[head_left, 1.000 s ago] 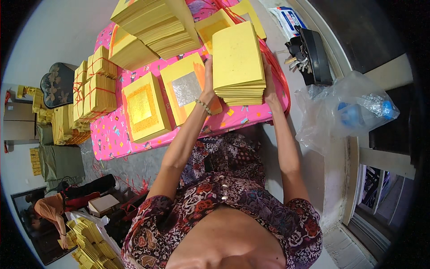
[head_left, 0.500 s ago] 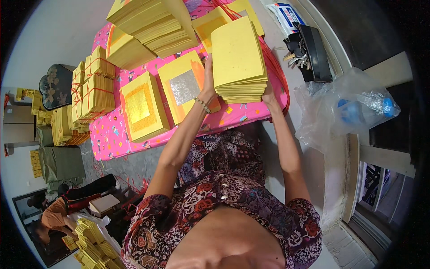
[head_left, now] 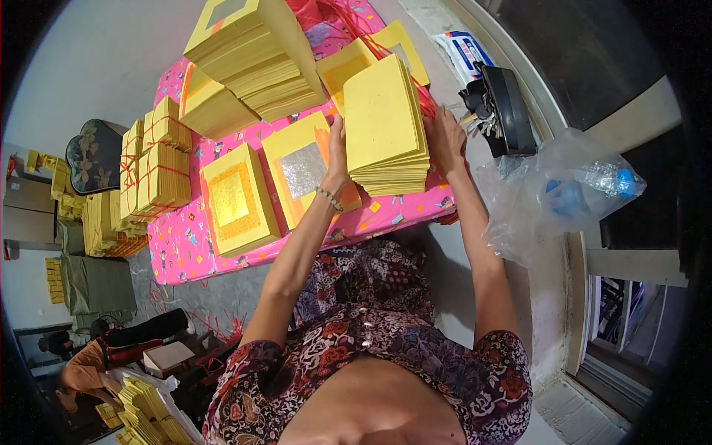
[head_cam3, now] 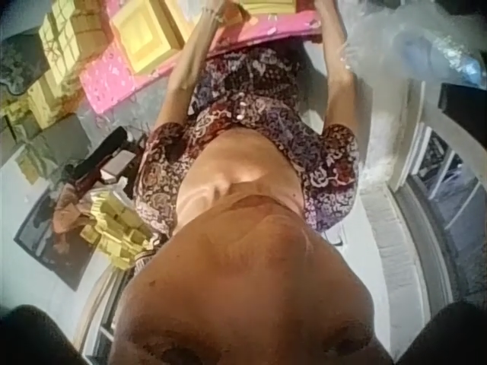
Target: Bundling stacks of yellow ritual paper sheets with red rubber bands and organizing them on a table.
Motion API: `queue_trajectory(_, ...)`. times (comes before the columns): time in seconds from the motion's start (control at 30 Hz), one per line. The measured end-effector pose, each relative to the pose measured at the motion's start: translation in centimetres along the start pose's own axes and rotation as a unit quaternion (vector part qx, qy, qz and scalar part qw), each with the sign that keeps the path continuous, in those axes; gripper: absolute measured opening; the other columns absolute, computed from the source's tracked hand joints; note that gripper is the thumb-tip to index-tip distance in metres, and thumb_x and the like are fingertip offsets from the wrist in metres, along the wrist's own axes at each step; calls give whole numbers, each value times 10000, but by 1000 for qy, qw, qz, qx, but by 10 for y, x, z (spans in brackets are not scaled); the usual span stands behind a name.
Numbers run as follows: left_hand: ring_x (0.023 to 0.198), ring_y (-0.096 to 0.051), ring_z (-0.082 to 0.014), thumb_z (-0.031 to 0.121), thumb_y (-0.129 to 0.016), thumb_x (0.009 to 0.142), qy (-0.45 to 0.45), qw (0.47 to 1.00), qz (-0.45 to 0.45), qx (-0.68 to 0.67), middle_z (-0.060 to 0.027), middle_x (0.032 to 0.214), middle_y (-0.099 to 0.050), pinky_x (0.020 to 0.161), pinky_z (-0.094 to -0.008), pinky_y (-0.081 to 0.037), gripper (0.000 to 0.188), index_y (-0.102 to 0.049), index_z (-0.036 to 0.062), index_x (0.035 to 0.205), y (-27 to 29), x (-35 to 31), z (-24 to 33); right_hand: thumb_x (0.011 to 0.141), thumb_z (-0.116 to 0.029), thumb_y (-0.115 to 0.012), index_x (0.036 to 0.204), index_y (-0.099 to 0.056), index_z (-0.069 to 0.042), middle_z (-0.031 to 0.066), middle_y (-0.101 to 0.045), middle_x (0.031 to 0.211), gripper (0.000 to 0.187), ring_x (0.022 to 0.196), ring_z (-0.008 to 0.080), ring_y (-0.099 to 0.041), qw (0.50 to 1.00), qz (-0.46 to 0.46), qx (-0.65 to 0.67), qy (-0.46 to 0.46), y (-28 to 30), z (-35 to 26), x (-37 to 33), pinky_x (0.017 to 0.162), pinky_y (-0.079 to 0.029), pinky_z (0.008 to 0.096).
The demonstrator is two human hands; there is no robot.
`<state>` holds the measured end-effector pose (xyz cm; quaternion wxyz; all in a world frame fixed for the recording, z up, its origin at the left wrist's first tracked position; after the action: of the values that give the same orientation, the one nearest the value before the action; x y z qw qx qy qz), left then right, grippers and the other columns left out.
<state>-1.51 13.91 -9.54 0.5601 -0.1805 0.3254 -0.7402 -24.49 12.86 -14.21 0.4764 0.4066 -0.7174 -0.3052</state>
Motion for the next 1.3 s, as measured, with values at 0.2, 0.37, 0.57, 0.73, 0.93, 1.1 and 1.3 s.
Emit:
queue_trajectory(0.2, 1119, -597, -202, 549, -422, 966, -53, 996, 20, 64, -126, 1265, -583, 911, -332, -508, 632, -478, 43, 1341, 14, 8, 1, 940, -163, -499, 989, -550, -52, 162, -606, 964, 132, 798, 393, -640, 999, 8, -30, -16, -8, 3, 2, 649, -514, 500)
queue_trajectory(0.37, 1304, -412, -235, 553, -353, 982, -74, 989, 48, 120, -127, 1440, -420, 1101, -369, -307, 709, -332, 29, 1461, 9, 3, 9, 945, -207, -530, 966, -550, -53, 169, -624, 919, 157, 842, 394, -623, 998, 57, 28, -10, 16, 2, -25, 683, -495, 486)
queue_trajectory(0.57, 1071, -540, -162, 329, -415, 1016, -201, 954, 138, 177, -79, 1191, -573, 921, -308, -448, 415, -536, 30, 1278, 10, -1, 31, 899, -141, -639, 839, -547, -48, 103, -584, 745, 144, 633, 316, -593, 987, 123, 99, 3, 95, -40, -55, 553, -473, 429)
queue_trajectory(0.73, 900, -563, -58, 135, -511, 971, -401, 863, 91, 294, -15, 981, -652, 773, -210, -439, 212, -650, 23, 1085, -27, -6, 62, 903, -172, -638, 812, -550, -49, 98, -569, 728, 176, 615, 316, -573, 987, 133, 94, 4, 141, -56, -30, 544, -444, 429)
queue_trajectory(0.93, 701, -568, -57, 223, -571, 951, -314, 856, -39, 408, -43, 903, -688, 636, -216, -449, 255, -691, 31, 1066, -81, 0, 95, 909, -218, -631, 854, -593, -75, 88, -589, 754, 159, 657, 303, -604, 965, 241, 97, 20, 165, -70, 36, 569, -451, 422)
queue_trajectory(1.1, 669, -559, -65, 328, -595, 949, -110, 906, -126, 388, -55, 882, -678, 624, -210, -451, 354, -678, 12, 1085, -127, 24, 112, 892, -254, -657, 862, -609, -87, 74, -600, 781, 176, 661, 277, -614, 946, 277, 122, 113, 184, -105, 66, 559, -458, 392)
queue_trajectory(1.3, 735, -602, -134, 293, -632, 934, 101, 964, -228, -90, -76, 914, -650, 686, -238, -526, 297, -633, -1, 980, -139, 67, 122, 886, -266, -667, 866, -612, -82, 70, -609, 795, 193, 652, 272, -618, 937, 261, 136, 188, 187, -128, 70, 558, -464, 375)
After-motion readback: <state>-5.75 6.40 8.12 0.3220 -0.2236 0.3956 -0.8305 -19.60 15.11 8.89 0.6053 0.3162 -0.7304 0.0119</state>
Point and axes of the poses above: each hand's wrist, its own x-axis towards the middle knuckle, its own y-axis out of the back of the hand, z = x × y, the point moved 1 cm from there along x, towards the middle knuckle
